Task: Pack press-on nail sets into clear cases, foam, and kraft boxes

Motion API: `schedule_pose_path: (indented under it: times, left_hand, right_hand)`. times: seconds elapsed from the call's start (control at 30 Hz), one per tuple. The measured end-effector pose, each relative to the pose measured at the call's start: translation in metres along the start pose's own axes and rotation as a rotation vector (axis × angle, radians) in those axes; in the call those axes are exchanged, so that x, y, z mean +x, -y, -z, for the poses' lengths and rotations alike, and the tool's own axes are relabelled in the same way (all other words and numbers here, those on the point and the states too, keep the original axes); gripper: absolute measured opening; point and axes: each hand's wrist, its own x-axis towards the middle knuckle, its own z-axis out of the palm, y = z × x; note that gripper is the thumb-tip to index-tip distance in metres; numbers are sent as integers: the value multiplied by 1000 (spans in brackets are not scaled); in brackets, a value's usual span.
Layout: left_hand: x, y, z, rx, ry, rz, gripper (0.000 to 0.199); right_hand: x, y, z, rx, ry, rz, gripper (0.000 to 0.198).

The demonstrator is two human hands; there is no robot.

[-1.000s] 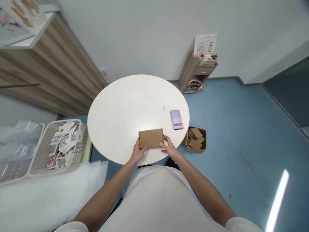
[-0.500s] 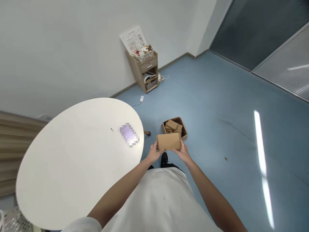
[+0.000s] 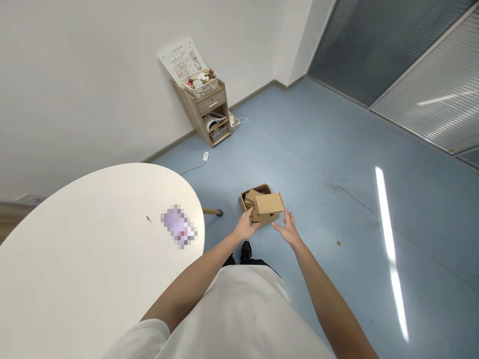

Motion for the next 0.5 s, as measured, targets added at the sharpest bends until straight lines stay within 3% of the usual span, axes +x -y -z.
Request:
schedule_pose_path:
  times: [0.13,0.27,0.37,0.5]
  left_hand:
    - [-29,26,6,12,-6,184,61]
    - [-80,58,24,-176,-42,362,63]
    - [-122,77,40,-318,-175,459,69]
    - [-165,90,57,-388,-378,472,70]
  right_hand:
    - [-10,-15,-10,7,99,-123,92]
    - [-22,-20,-25,-6,215,-165,92]
    - [-24,-9,-39,-36,294,-154,93]
    - [-21,19,-65,-100,379,-58,92]
